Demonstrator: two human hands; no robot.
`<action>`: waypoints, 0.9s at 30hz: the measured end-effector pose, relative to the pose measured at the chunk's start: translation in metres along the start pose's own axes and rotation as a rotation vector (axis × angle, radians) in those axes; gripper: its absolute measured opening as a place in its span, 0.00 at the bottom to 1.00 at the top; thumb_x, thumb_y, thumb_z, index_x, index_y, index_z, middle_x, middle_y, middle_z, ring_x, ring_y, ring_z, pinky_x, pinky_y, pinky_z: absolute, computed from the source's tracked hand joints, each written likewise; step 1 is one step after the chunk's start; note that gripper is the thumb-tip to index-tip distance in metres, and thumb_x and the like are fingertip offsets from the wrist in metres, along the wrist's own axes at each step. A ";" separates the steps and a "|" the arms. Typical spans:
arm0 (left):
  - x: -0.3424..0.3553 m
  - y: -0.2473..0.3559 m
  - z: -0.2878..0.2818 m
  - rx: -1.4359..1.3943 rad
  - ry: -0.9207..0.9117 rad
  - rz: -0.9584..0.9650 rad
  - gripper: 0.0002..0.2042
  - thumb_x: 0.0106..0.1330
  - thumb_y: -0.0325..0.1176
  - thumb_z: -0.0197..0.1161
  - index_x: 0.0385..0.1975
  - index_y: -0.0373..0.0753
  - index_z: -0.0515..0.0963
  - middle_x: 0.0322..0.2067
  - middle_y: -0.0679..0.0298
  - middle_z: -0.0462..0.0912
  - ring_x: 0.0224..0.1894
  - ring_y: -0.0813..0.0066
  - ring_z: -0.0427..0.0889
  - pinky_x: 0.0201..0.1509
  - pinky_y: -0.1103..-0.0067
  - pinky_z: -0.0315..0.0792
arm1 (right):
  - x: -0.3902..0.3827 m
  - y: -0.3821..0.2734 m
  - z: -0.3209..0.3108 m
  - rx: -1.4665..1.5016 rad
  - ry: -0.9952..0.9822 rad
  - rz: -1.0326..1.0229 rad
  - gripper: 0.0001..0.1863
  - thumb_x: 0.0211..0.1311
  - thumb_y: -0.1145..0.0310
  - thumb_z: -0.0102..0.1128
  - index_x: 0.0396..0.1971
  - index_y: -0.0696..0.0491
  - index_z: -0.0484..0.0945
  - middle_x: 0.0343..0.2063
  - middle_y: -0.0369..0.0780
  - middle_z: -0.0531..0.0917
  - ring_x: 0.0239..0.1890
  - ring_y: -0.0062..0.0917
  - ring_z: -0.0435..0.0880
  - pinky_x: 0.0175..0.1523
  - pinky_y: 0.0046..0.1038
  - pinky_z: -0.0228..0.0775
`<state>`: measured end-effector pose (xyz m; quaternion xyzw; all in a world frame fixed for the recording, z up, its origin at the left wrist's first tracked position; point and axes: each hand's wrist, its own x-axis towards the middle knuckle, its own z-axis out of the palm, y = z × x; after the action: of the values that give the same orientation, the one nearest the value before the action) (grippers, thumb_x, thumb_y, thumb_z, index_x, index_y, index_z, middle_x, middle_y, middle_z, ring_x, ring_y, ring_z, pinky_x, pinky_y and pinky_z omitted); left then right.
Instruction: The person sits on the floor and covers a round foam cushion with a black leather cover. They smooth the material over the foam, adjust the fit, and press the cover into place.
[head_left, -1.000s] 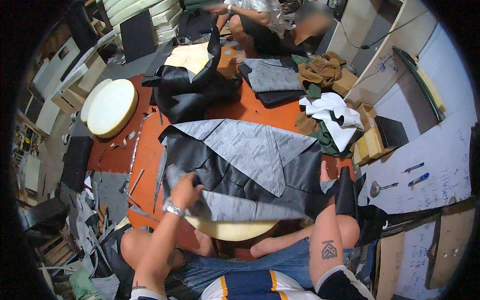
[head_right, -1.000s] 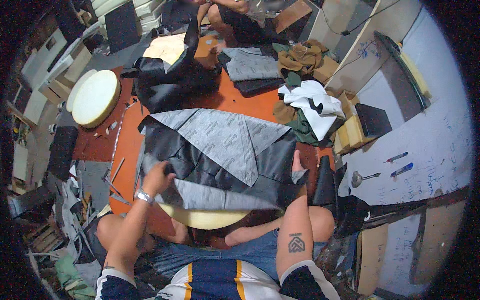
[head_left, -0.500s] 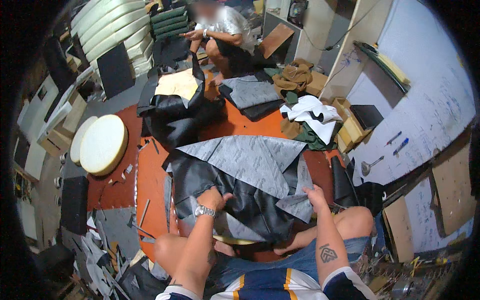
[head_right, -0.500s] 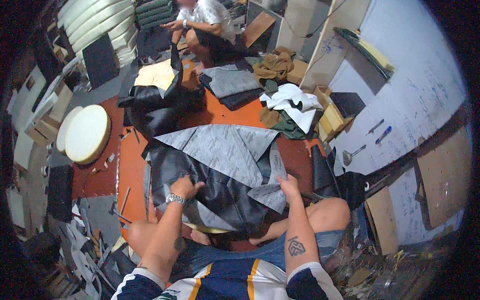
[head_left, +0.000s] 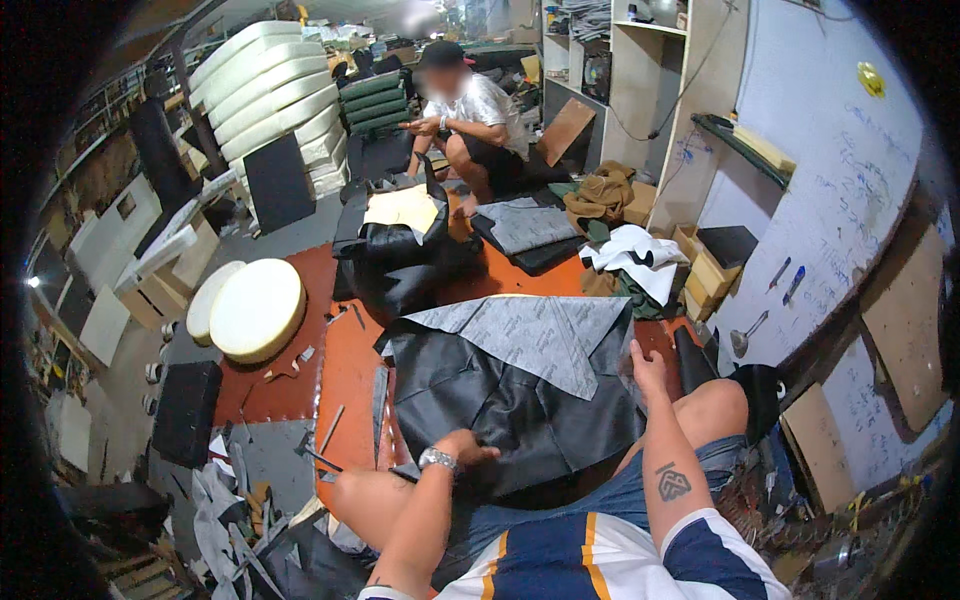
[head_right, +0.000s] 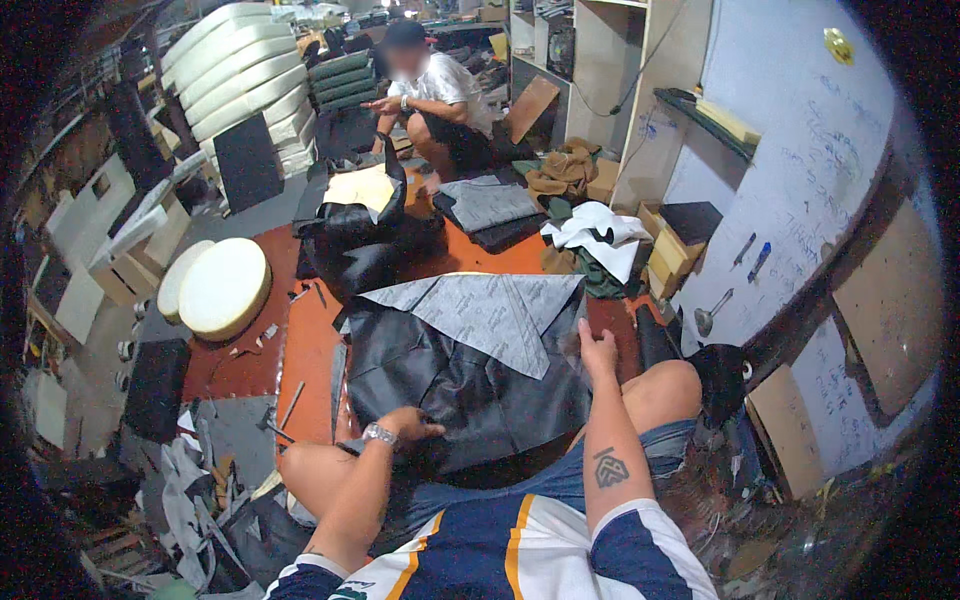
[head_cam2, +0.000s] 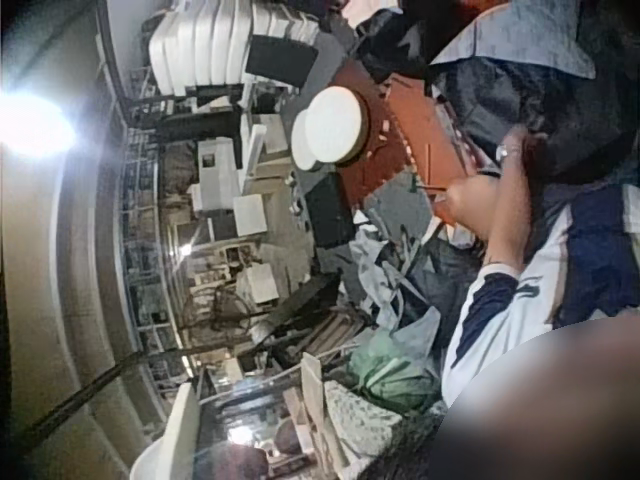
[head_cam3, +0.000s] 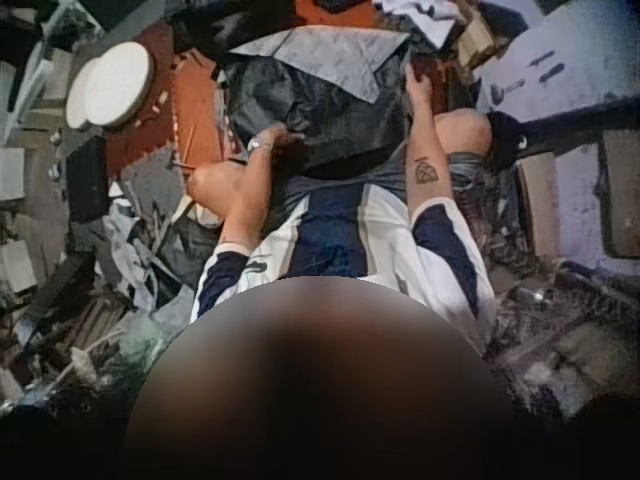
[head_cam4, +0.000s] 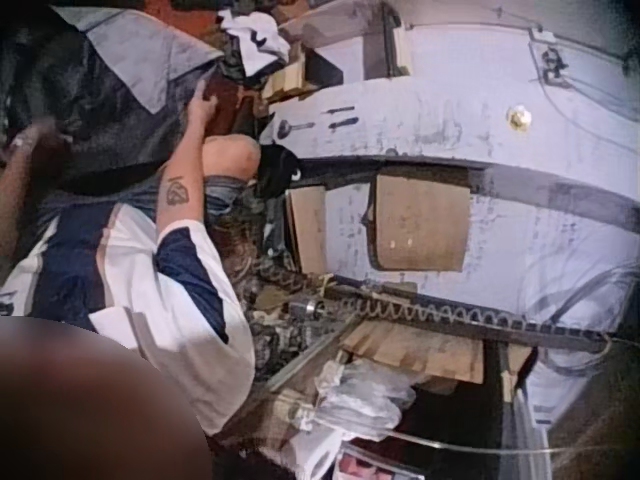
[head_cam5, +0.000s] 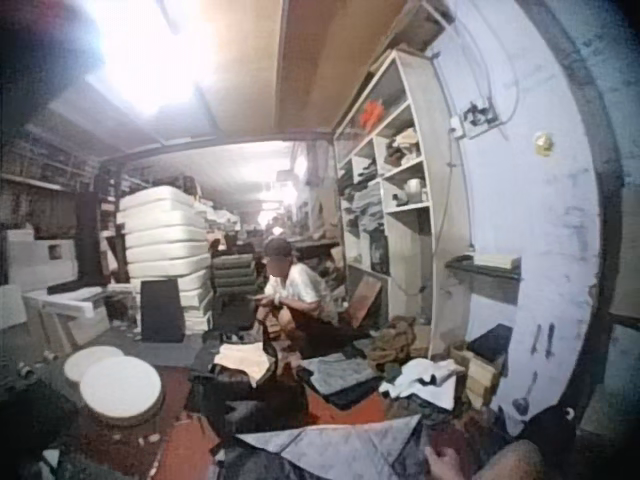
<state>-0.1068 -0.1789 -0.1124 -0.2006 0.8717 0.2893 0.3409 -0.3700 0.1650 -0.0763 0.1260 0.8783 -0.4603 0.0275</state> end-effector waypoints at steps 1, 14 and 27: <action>-0.001 -0.008 -0.013 -0.086 -0.037 -0.037 0.46 0.64 0.71 0.67 0.64 0.29 0.79 0.62 0.47 0.84 0.58 0.51 0.87 0.65 0.62 0.78 | -0.003 -0.001 -0.002 0.050 -0.053 0.010 0.58 0.61 0.28 0.66 0.75 0.62 0.66 0.74 0.57 0.69 0.76 0.46 0.69 0.76 0.42 0.63; 0.001 -0.044 -0.028 -0.134 0.627 -0.307 0.39 0.68 0.59 0.69 0.66 0.30 0.77 0.62 0.39 0.82 0.66 0.43 0.80 0.70 0.60 0.73 | 0.039 0.065 0.077 -0.110 -0.122 0.151 0.66 0.55 0.46 0.79 0.81 0.61 0.45 0.77 0.61 0.61 0.78 0.54 0.63 0.80 0.44 0.58; 0.087 0.197 0.004 0.325 0.355 0.227 0.28 0.65 0.52 0.74 0.62 0.45 0.81 0.52 0.52 0.86 0.54 0.47 0.85 0.55 0.59 0.81 | 0.060 0.164 0.088 0.723 -0.553 0.859 0.33 0.60 0.56 0.79 0.61 0.60 0.82 0.57 0.50 0.87 0.60 0.46 0.85 0.59 0.52 0.77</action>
<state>-0.2728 -0.0412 -0.1045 -0.0919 0.9697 0.1421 0.1759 -0.3932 0.1942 -0.2680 0.3454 0.4983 -0.6919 0.3920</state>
